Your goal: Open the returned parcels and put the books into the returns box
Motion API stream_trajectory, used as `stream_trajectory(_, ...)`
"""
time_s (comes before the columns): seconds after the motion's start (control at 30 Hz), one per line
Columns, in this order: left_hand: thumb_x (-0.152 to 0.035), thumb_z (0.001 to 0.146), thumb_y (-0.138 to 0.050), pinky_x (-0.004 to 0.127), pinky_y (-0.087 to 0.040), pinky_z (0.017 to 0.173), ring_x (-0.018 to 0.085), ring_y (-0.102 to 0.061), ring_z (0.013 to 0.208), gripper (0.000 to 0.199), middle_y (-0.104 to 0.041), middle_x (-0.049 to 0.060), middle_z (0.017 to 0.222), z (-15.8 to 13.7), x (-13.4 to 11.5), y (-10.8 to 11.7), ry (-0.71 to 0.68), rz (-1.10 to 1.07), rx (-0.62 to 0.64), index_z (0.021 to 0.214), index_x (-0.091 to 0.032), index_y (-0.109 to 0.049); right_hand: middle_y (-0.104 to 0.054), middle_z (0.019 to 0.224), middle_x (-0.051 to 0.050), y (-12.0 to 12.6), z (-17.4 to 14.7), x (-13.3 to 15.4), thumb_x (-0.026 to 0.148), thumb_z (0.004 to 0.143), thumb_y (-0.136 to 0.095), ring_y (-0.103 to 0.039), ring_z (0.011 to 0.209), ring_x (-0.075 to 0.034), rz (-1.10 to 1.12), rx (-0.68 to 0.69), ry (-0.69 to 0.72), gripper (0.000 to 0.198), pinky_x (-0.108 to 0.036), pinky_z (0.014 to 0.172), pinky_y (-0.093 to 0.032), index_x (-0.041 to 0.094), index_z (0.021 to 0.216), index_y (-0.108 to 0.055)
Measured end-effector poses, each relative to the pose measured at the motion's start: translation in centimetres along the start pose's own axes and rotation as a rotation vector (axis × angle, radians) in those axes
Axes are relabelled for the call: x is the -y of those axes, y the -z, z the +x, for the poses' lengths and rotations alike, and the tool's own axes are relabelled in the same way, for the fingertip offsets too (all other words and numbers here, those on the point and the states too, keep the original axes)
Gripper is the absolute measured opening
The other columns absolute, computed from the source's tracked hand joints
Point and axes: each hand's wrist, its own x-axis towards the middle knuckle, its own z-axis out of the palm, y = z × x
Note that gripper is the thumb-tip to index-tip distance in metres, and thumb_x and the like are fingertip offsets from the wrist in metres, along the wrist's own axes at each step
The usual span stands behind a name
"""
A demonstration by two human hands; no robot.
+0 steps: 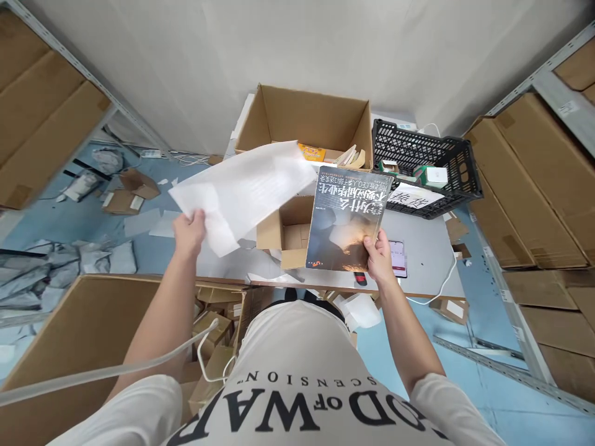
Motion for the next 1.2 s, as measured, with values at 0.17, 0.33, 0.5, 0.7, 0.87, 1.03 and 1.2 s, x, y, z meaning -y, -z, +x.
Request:
stream_trajectory(0.17,-0.025,0.078,-0.062,0.05,-0.045,0.097,0.036,-0.06,0.111,0.026,-0.069,0.017,0.1,0.9,5.9,0.2,0.298,0.315,-0.057,0.096,-0.006,-0.064,-0.068,0.116,-0.006,0.2,-0.3,-1.2,0.049,0.073,-0.073,-0.065,0.104,-0.021,0.04,0.011,-0.033,0.054,-0.039,0.095,-0.049,0.024,0.117,-0.055)
stream_trajectory(0.33,-0.033,0.077,-0.065,0.055,-0.033,0.109,0.04,-0.038,0.135,0.079,-0.041,0.033,0.141,-1.4,4.2,-1.9,0.33,0.257,-0.061,0.138,0.007,-0.035,-0.07,0.112,-0.006,0.1,-0.6,-2.2,0.052,0.071,-0.074,-0.067,0.1,-0.023,0.028,0.059,-0.12,0.062,-0.041,0.091,-0.052,0.024,0.122,-0.053)
stream_trajectory(0.5,-0.046,0.075,-0.068,0.049,-0.028,0.114,0.033,-0.03,0.141,0.083,-0.034,0.021,0.151,-3.6,-5.9,-3.4,-0.239,-0.034,0.102,0.143,-0.011,-0.037,-0.07,0.111,-0.005,0.6,-0.9,-2.4,0.051,0.071,-0.075,-0.067,0.096,-0.023,-0.002,0.152,-0.165,0.059,-0.039,0.087,-0.053,0.025,0.12,-0.056)
stream_trajectory(0.7,-0.031,0.058,-0.084,0.034,-0.057,0.072,0.021,-0.068,0.079,0.05,-0.074,0.01,0.09,-4.8,-15.2,-6.7,-0.12,-0.385,1.252,0.104,-0.017,-0.072,-0.071,0.104,-0.002,0.5,-1.6,-2.2,0.046,0.074,-0.074,-0.067,0.09,-0.019,-0.037,0.309,-0.234,0.047,-0.033,0.08,-0.054,0.025,0.113,-0.059)
stream_trajectory(0.87,-0.036,0.064,-0.081,0.024,-0.053,0.053,0.015,-0.065,0.061,0.032,-0.073,0.008,0.074,-5.5,-14.7,-7.7,-0.052,-0.41,1.244,0.087,-0.014,-0.076,-0.071,0.101,-0.003,2.4,-1.8,-1.4,0.044,0.071,-0.077,-0.068,0.082,-0.018,-0.001,0.33,-0.309,0.051,-0.033,0.074,-0.057,0.024,0.115,-0.06)
stream_trajectory(1.03,-0.044,0.063,-0.082,0.024,-0.055,0.056,0.015,-0.066,0.063,0.043,-0.074,0.007,0.079,-7.3,-13.1,-8.0,0.057,-0.635,0.987,0.093,-0.014,-0.074,-0.072,0.088,0.0,3.9,-1.2,-1.2,0.039,0.059,-0.085,-0.068,0.073,-0.015,0.147,0.032,-0.25,0.046,-0.032,0.072,-0.058,0.025,0.098,-0.064)
stream_trajectory(1.2,-0.039,0.062,-0.084,0.024,-0.057,0.063,0.013,-0.068,0.067,0.039,-0.073,0.004,0.078,-11.0,-11.0,-7.7,0.216,-0.786,0.954,0.089,-0.015,-0.069,-0.071,0.076,0.001,3.1,3.0,0.8,0.039,0.066,-0.079,-0.062,0.059,-0.012,0.139,-0.175,-0.047,0.027,-0.026,0.058,-0.055,0.021,0.083,-0.067)
